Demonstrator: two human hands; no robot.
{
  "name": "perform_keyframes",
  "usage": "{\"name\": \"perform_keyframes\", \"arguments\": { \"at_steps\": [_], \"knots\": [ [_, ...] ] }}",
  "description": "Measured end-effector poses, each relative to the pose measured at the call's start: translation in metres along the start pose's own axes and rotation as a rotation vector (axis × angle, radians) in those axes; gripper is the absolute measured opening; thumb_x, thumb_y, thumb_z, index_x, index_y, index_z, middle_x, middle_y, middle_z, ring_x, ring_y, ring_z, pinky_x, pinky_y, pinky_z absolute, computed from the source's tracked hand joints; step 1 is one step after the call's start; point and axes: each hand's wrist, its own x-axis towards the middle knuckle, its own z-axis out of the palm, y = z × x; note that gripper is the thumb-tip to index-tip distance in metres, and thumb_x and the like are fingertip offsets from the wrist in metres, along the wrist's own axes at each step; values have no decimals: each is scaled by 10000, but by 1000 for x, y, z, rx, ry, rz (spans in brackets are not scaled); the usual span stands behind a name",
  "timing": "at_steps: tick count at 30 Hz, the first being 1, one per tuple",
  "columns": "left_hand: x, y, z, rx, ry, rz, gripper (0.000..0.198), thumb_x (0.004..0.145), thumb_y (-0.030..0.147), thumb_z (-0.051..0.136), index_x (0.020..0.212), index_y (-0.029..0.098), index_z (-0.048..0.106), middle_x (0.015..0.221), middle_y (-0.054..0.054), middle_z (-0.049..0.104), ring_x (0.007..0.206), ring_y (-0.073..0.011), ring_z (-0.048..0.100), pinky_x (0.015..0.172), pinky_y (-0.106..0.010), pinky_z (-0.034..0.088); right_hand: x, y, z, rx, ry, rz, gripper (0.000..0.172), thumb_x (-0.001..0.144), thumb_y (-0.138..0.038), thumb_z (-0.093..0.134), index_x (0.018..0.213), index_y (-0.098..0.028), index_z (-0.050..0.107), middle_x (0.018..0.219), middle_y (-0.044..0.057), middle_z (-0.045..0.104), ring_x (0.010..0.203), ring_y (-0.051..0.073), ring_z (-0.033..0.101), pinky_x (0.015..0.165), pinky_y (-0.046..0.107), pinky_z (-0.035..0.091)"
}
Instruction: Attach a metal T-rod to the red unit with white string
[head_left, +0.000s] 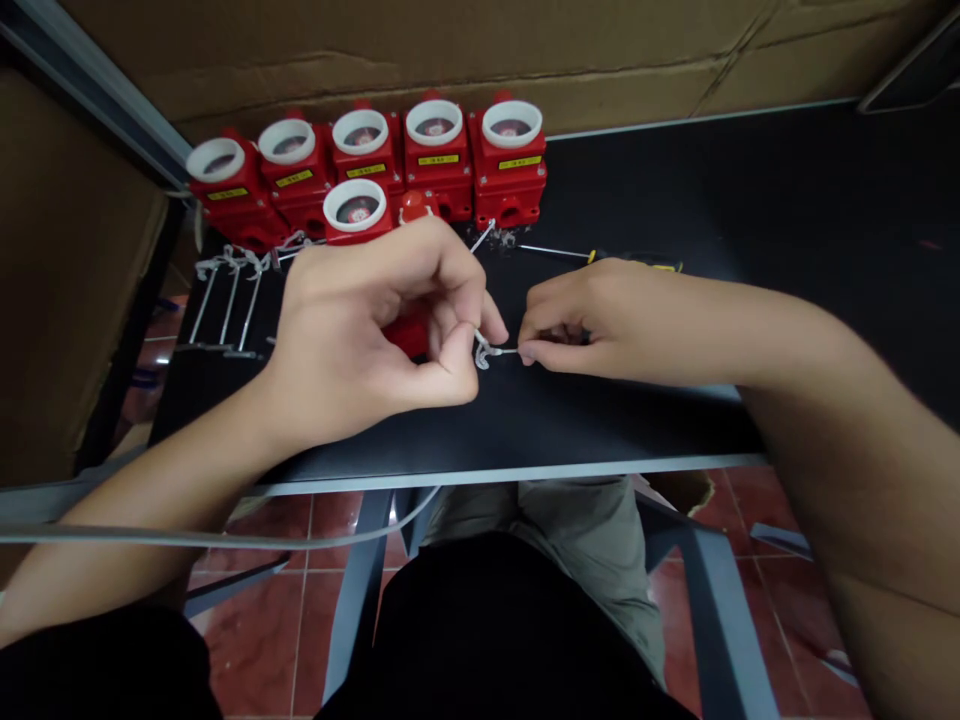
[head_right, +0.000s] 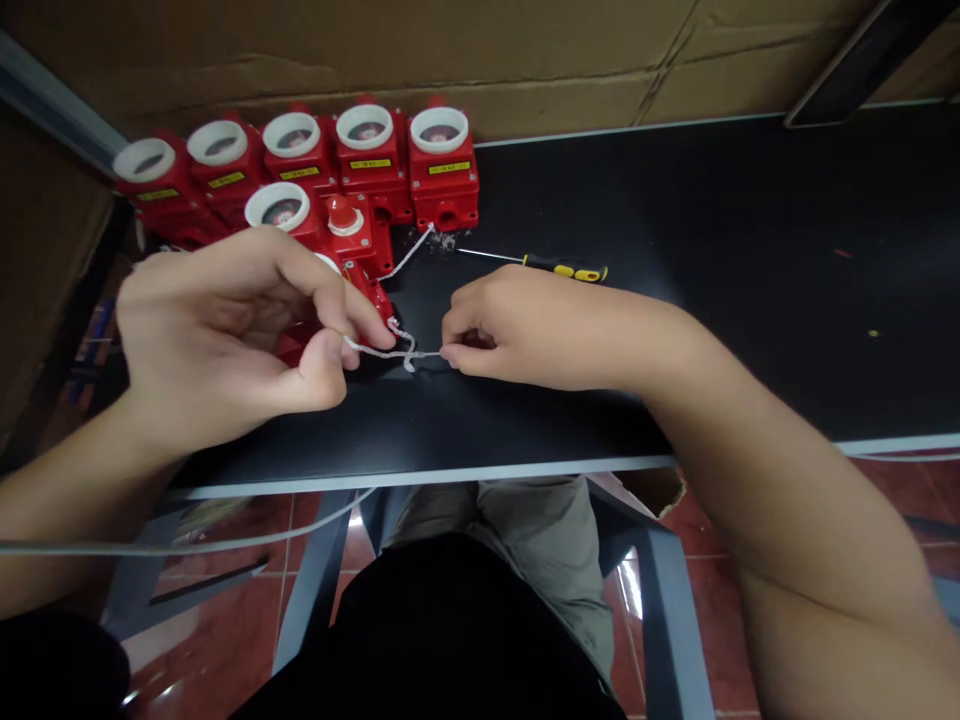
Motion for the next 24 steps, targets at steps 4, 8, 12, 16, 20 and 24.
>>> {"name": "perform_keyframes", "arguments": {
  "at_steps": [4,8,12,16,20,24],
  "knots": [
    [0,0,3,-163,14,-123,206,964,56,740,961,258,702,1011,5,867,838,-165,860,730,-268,684,0,1,5,-66,170,-45,141,1064,-284,742,1034,-192,845,1023,63,775,861,210,710,809,353,483],
    [3,-2,3,-299,-7,-98,171,1000,84,770,940,226,696,1009,-11,874,766,-146,847,695,-232,680,4,-7,13,17,272,-211,166,1087,-352,828,1126,-194,801,1055,49,738,853,191,674,769,320,488],
    [6,-3,1,-402,-15,-125,195,1054,136,828,938,202,686,1043,-35,882,814,-152,865,748,-229,701,9,-12,17,99,299,-330,232,1182,-350,780,1019,-185,762,972,21,704,779,142,617,714,276,452],
    [6,-2,2,-495,17,-96,303,1134,341,850,948,204,654,1066,-48,871,837,-137,848,772,-241,709,9,-15,14,215,336,-317,223,1192,-377,780,1068,-197,826,939,20,757,817,152,677,760,284,495],
    [6,-4,2,-582,34,-229,279,1090,362,880,1040,241,634,1193,-56,854,825,-177,848,748,-327,729,5,-26,9,505,408,-171,309,1132,-518,852,1000,-239,861,926,23,792,688,138,667,648,300,524],
    [6,-9,3,-611,-135,-340,313,1037,250,864,1259,248,644,1291,-64,823,726,-146,820,665,-296,703,3,-35,8,687,527,-138,367,1052,-587,936,983,-233,868,887,32,787,626,127,663,581,287,547]
  ]
}}
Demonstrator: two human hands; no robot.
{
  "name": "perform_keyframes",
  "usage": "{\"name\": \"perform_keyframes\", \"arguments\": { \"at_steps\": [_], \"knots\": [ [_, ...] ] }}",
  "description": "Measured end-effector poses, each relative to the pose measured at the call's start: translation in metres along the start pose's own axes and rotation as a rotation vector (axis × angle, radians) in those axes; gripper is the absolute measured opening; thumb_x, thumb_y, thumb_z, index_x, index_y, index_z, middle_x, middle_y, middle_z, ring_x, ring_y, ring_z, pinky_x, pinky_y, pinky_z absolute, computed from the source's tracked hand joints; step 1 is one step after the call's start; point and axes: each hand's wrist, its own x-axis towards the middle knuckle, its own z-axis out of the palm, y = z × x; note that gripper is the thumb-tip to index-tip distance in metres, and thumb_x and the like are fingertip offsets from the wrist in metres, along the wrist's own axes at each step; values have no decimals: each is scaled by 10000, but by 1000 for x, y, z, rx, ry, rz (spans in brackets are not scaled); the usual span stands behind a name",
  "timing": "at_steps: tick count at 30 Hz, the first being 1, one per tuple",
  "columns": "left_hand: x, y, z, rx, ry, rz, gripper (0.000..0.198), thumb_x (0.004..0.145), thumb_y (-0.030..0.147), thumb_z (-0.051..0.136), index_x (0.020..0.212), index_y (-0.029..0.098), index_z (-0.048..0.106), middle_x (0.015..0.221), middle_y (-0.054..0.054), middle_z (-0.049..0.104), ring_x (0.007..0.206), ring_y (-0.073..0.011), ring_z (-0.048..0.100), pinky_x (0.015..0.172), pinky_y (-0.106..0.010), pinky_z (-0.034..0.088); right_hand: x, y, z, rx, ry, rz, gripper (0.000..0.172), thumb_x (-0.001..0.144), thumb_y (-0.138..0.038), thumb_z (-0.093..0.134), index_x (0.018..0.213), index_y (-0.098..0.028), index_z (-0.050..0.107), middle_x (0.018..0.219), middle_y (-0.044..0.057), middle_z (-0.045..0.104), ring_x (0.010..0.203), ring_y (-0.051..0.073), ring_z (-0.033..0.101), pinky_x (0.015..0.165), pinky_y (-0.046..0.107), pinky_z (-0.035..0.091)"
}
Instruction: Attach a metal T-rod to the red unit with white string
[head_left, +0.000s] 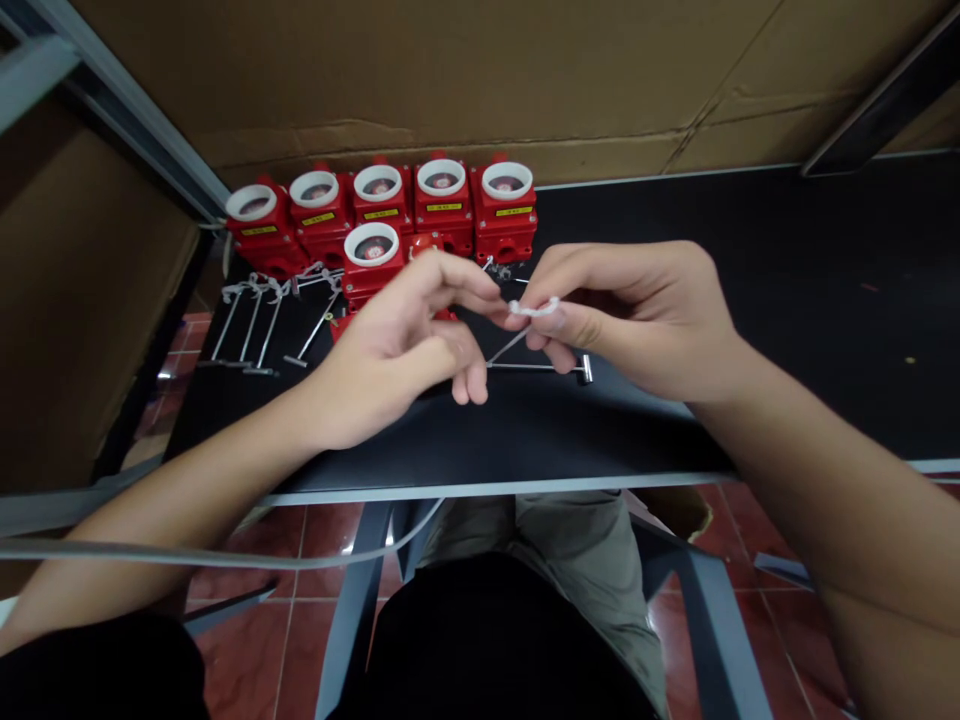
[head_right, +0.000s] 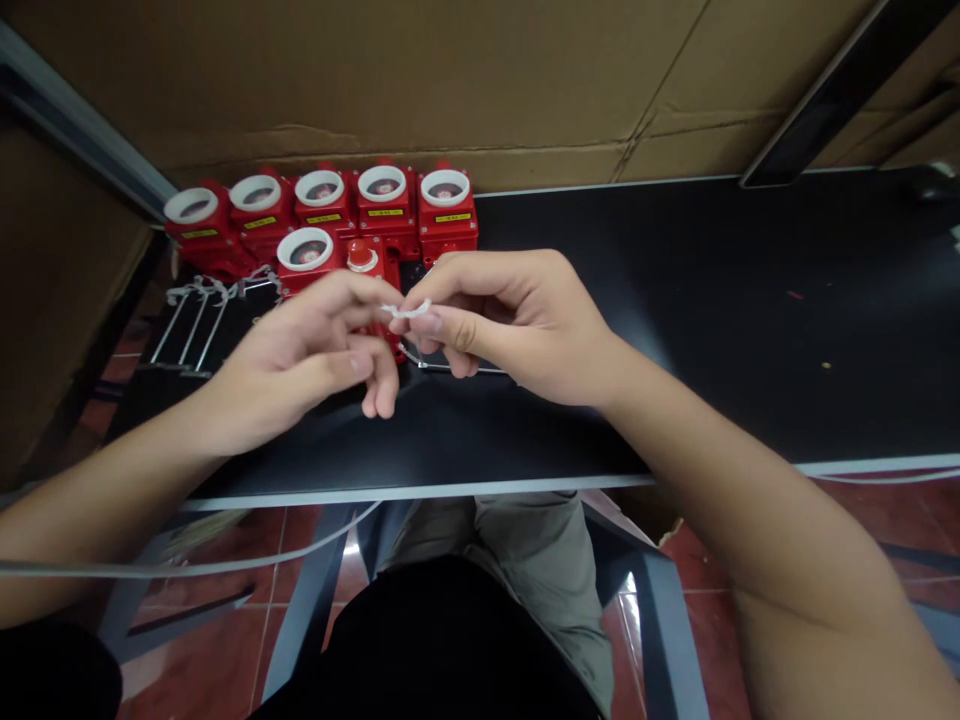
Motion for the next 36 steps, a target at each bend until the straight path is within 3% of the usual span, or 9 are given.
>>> {"name": "perform_keyframes", "arguments": {
  "at_steps": [3,6,13,18,21,24,28,31,36],
  "knots": [
    [-1,-2,3,45,-124,-94,234,1087,239,816,1272,201,679,1116,-58,837,713,-112,770,666,-231,669,2,0,0,46,52,26,387,1020,-597,969,974,-228,863,853,34,798,610,131,671,561,285,563],
    [-3,0,8,107,-146,-124,129,1161,296,757,1165,167,758,935,-39,810,717,-95,725,663,-177,619,5,5,-2,104,125,57,367,1004,-560,998,966,-221,863,826,22,798,579,115,656,544,273,575],
    [-4,14,8,249,-1,17,234,1155,384,814,1031,186,834,831,-14,794,623,-86,619,587,-200,519,10,21,-11,-35,97,187,293,1002,-450,993,1003,-197,844,892,35,817,652,121,686,575,263,603],
    [-5,16,9,238,99,37,250,1159,454,811,1064,228,865,814,-11,791,578,-109,578,539,-275,477,10,23,-14,-106,58,253,177,970,-361,941,988,-217,839,848,24,803,681,153,689,618,297,588],
    [-6,12,9,217,121,57,211,1162,440,811,1155,236,864,790,-5,780,552,-110,557,520,-285,464,9,21,-15,-205,3,229,201,963,-417,928,973,-236,840,884,33,793,778,196,706,715,345,586],
    [-7,8,10,217,137,65,216,1184,436,773,1213,239,855,826,-16,795,562,-117,569,523,-292,475,8,18,-14,-323,-89,113,144,991,-411,875,988,-269,851,1000,45,772,893,228,693,799,378,568],
    [-6,6,8,383,167,177,208,1181,417,765,1136,255,886,1076,-69,821,699,-138,636,618,-319,560,8,16,-8,-348,-157,47,133,1023,-406,842,955,-296,813,987,33,730,906,231,628,777,372,512],
    [-6,8,6,544,183,288,166,1155,372,799,1071,282,909,1231,-91,798,918,-195,718,797,-372,631,8,15,-3,-297,-148,47,203,996,-375,862,870,-281,734,993,25,759,891,222,611,766,367,479],
    [-6,10,7,544,155,344,155,1166,259,776,1098,295,910,1235,-64,853,1161,-232,789,1040,-415,666,7,17,1,-200,-176,119,155,982,-346,863,910,-260,756,967,-7,811,823,192,640,747,348,463]
  ]
}}
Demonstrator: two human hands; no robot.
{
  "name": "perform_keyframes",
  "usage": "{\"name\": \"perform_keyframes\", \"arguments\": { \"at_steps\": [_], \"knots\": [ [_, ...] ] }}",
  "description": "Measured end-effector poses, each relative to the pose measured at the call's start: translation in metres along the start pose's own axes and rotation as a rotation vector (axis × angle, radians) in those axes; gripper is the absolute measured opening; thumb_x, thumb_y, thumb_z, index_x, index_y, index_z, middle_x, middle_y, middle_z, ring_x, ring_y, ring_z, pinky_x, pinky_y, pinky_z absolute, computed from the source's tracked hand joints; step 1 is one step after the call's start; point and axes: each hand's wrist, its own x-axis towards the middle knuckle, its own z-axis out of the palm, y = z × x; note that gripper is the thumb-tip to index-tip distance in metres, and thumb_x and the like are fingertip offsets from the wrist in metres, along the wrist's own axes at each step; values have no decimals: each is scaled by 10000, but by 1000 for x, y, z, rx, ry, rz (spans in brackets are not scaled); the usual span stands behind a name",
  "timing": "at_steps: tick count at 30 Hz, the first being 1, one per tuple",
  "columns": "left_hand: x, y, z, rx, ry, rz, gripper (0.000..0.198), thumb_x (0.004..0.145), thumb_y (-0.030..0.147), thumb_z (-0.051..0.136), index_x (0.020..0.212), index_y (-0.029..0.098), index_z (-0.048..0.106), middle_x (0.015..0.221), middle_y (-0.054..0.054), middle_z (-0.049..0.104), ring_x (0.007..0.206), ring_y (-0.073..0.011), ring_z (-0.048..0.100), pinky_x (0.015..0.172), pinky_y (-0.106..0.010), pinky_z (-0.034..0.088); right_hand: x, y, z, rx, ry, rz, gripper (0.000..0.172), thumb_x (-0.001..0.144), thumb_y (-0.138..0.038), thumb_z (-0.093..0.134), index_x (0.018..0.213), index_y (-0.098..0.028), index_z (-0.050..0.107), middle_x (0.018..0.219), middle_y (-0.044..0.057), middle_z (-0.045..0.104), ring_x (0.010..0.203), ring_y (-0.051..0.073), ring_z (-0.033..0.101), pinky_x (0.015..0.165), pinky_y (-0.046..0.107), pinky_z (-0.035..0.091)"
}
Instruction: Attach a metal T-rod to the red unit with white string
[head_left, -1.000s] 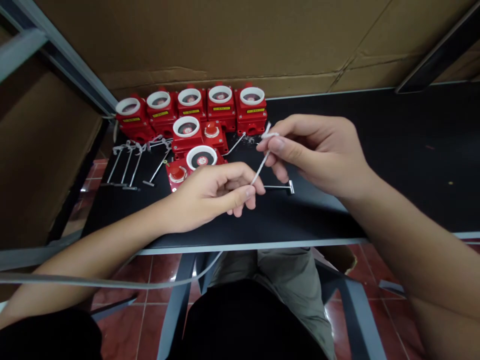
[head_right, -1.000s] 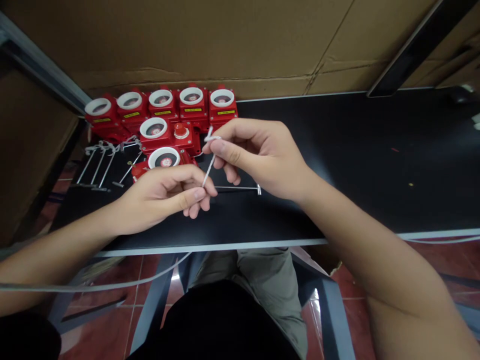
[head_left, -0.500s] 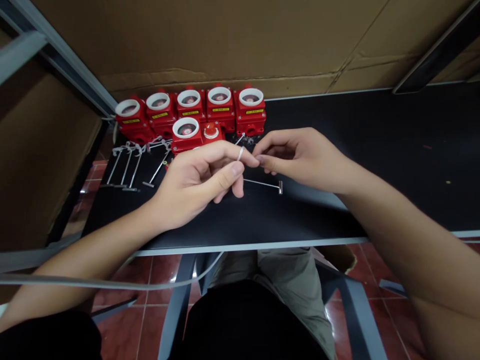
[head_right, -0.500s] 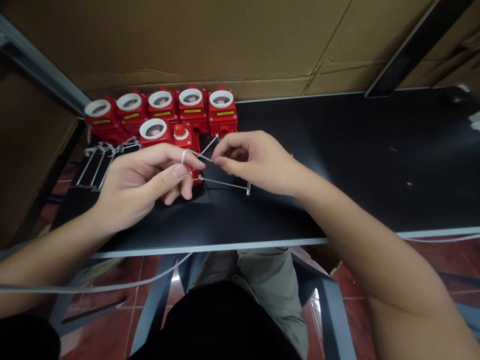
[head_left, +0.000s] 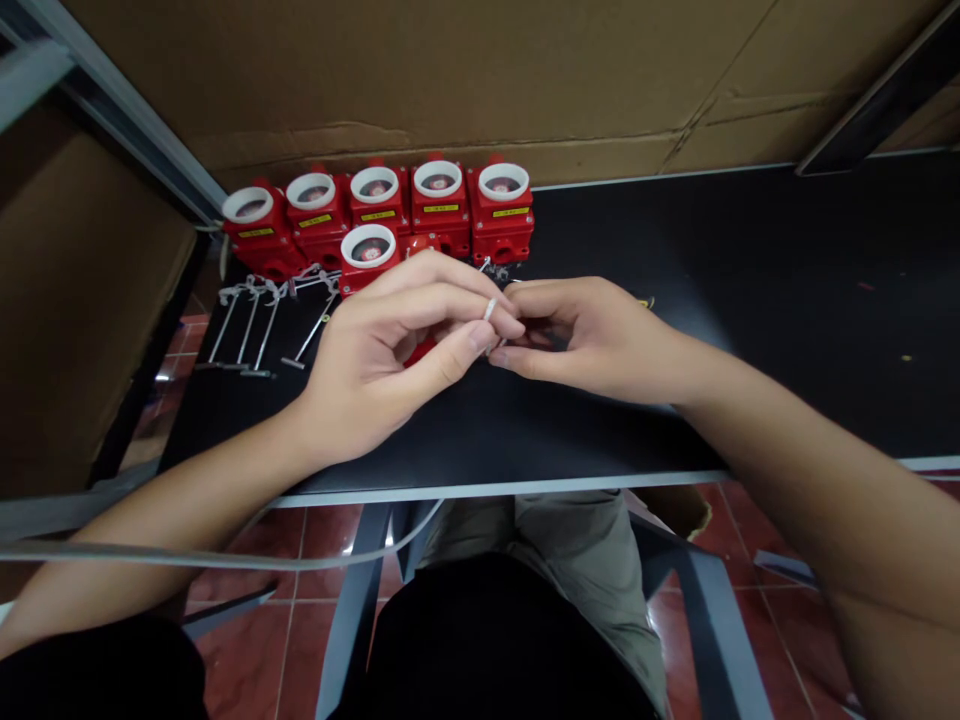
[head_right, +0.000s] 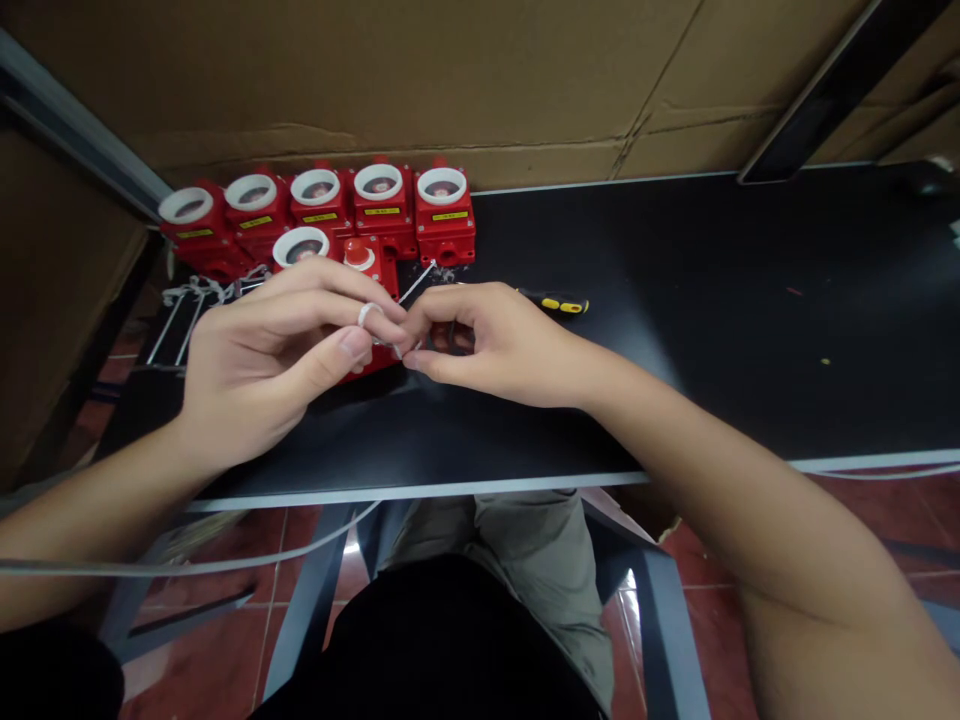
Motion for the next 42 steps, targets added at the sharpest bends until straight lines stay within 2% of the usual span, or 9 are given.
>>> {"name": "perform_keyframes", "arguments": {
  "at_steps": [5,10,12,18,22,26,31,36,42],
  "knots": [
    [-1,0,2,38,11,-28,141,1187,290,764,1139,288,897,1205,-39,894,1116,-229,832,1047,-425,660,0,4,0,-11,34,35,152,996,-405,871,991,-255,846,1019,24,864,940,254,750,858,379,540],
    [-3,-9,-1,185,25,86,145,1219,256,729,1216,292,869,1141,69,889,997,-136,779,982,-366,655,2,8,-3,-227,44,-45,122,1031,-405,846,1005,-287,862,1117,55,848,979,274,719,882,405,531],
    [-3,-11,-2,214,18,80,111,1200,281,765,1227,298,872,1141,73,888,985,-138,767,987,-369,659,2,8,-4,-252,63,-56,94,1033,-382,837,1013,-293,858,1122,59,827,970,271,703,887,413,537],
    [-2,-6,0,205,29,-17,124,1165,277,788,1187,303,907,1154,-16,902,1046,-218,838,1021,-418,678,-6,-4,-5,-47,281,-28,127,1083,-429,848,1131,-312,858,1139,69,811,926,250,707,850,412,592],
    [-2,-5,1,195,8,-30,122,1143,267,803,1192,320,902,1140,-5,901,1032,-233,838,1022,-431,685,-12,-15,-2,85,298,-133,207,1060,-413,919,1242,-326,871,1141,48,814,937,224,750,856,385,636],
    [-2,-6,0,209,-42,7,122,1142,230,790,1153,301,888,1145,-9,899,1031,-224,837,989,-393,659,-12,-17,0,14,288,-213,121,1054,-382,946,1164,-351,908,1175,42,826,947,215,782,868,381,692],
    [-2,-6,1,297,-80,30,77,1118,214,816,1130,267,871,1010,10,864,888,-179,807,896,-332,628,-7,-5,-6,-195,286,-429,17,1068,-269,908,1067,-279,894,1032,44,814,811,179,746,703,330,670],
    [-5,-8,4,141,-103,-19,141,1092,151,816,1183,256,837,1122,-1,879,902,-159,826,886,-299,678,-8,-4,-13,-351,292,-520,110,1031,-180,904,997,-233,814,1038,61,807,860,178,752,661,284,644],
    [-9,-12,8,-10,-94,-90,226,1084,167,845,1285,259,799,1140,-6,871,977,-170,876,966,-316,727,-10,-11,-8,-94,365,-382,257,925,-28,913,923,-226,750,883,4,800,719,116,736,575,218,590]
  ]
}}
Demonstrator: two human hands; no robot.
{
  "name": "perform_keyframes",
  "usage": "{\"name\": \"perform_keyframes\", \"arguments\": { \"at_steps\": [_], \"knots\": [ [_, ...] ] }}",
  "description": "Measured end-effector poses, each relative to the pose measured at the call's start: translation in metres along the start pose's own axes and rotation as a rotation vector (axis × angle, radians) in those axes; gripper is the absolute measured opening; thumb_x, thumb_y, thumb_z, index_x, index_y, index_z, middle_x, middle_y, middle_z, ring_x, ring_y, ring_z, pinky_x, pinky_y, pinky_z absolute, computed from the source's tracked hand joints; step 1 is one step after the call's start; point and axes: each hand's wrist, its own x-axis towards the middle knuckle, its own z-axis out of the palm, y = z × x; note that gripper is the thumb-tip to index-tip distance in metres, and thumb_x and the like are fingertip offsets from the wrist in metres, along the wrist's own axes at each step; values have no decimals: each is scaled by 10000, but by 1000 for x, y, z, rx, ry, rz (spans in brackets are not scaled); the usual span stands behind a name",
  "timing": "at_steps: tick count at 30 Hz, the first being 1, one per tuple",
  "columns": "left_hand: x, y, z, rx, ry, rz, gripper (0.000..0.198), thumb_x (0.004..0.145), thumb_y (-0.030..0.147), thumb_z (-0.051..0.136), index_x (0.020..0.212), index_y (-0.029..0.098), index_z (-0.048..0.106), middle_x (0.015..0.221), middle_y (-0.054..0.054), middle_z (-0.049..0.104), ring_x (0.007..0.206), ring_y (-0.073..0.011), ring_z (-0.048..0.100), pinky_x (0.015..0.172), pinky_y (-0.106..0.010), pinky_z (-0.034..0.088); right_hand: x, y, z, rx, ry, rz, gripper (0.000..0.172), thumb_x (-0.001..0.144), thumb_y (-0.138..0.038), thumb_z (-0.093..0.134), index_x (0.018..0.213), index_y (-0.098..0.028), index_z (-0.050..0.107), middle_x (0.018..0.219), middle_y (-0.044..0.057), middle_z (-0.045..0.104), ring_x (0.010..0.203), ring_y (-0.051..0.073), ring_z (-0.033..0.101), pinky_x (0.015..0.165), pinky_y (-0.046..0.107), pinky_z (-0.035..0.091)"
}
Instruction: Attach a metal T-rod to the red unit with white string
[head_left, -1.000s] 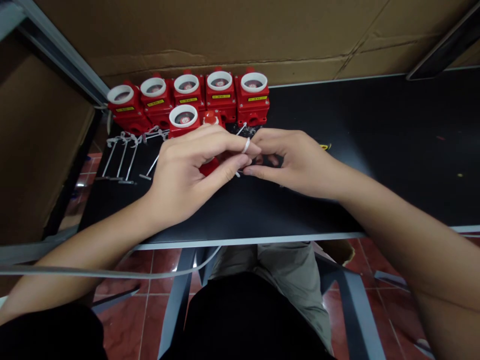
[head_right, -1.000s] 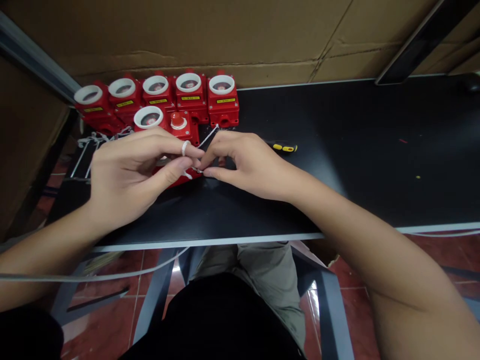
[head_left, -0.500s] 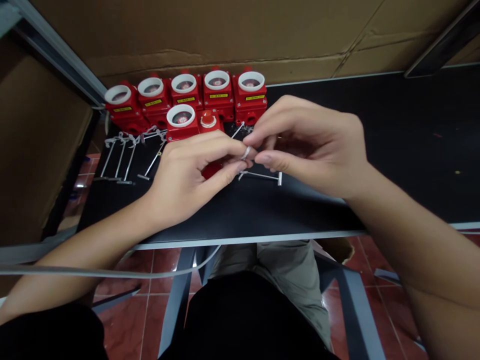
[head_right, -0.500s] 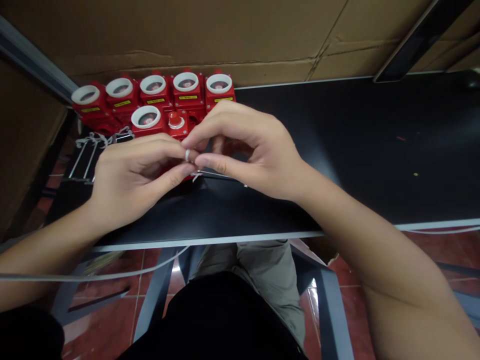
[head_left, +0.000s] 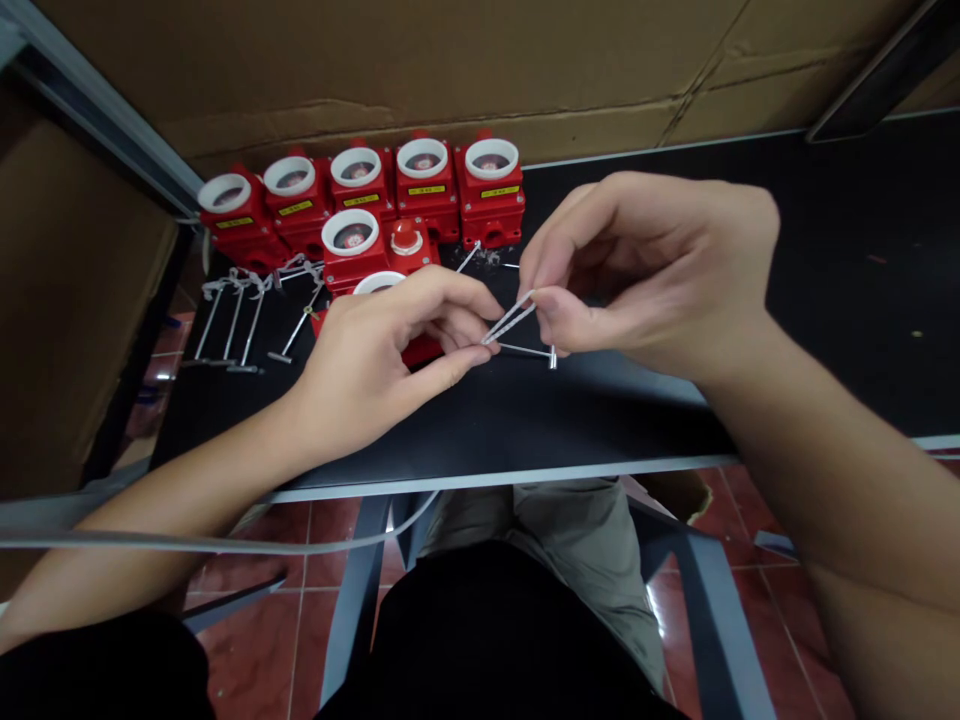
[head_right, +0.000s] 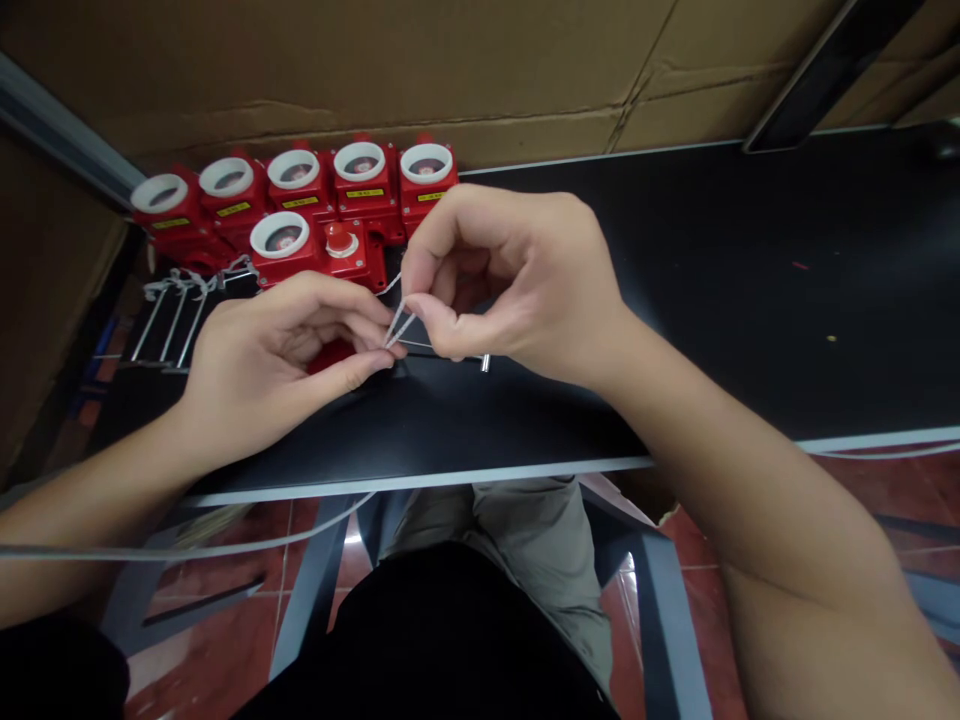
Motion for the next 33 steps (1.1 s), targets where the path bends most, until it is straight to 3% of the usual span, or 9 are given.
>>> {"name": "perform_keyframes", "arguments": {
  "at_steps": [3,5,10,17,22,25,30,33],
  "knots": [
    [0,3,0,76,-7,11,134,1104,160,820,1226,215,811,1136,-13,874,953,-146,870,949,-265,703,3,1,-4,95,13,56,298,875,11,926,930,-223,750,890,-17,796,742,104,748,633,196,621],
    [1,5,-1,145,-16,21,102,1111,150,810,1198,203,820,1125,-13,885,922,-134,861,916,-237,689,6,3,-11,160,-61,129,269,915,-9,901,980,-226,757,922,-19,794,748,95,733,666,193,632],
    [2,5,-4,344,-43,108,98,1109,123,824,1157,207,830,1065,-1,884,892,-125,831,876,-219,638,9,4,-22,337,-256,286,163,1042,-115,863,1073,-230,753,900,-30,719,645,74,587,568,199,535],
    [0,0,-5,535,-90,197,72,1160,199,788,1176,188,857,1057,-28,877,934,-176,837,840,-267,591,7,3,-22,395,-268,324,73,1143,-253,853,1129,-207,798,868,-46,669,700,72,604,643,189,537],
    [2,0,-10,421,-213,231,136,1186,157,718,1204,169,852,1087,-56,882,1021,-192,840,939,-286,607,7,4,-15,330,-114,327,166,1052,-349,981,1037,-228,868,865,0,760,700,124,679,681,281,642],
    [4,6,-10,248,-241,241,160,1171,103,721,1200,185,855,1104,-48,893,1043,-174,839,960,-283,622,5,9,-11,346,-130,351,90,1049,-286,968,1027,-244,893,917,25,822,747,150,750,704,299,685],
    [2,17,-6,102,-124,153,175,1117,157,842,1213,287,909,1111,-17,920,1044,-204,870,992,-342,673,1,15,-3,325,-252,354,36,1052,-212,905,1048,-231,874,969,19,847,815,148,791,795,288,716],
    [-1,16,-4,85,-3,85,140,1082,229,914,1168,337,935,1041,15,914,928,-199,851,894,-356,685,-1,17,3,215,-251,277,41,1069,-196,860,1058,-234,854,1020,14,838,841,136,780,792,273,693]
  ]
}}
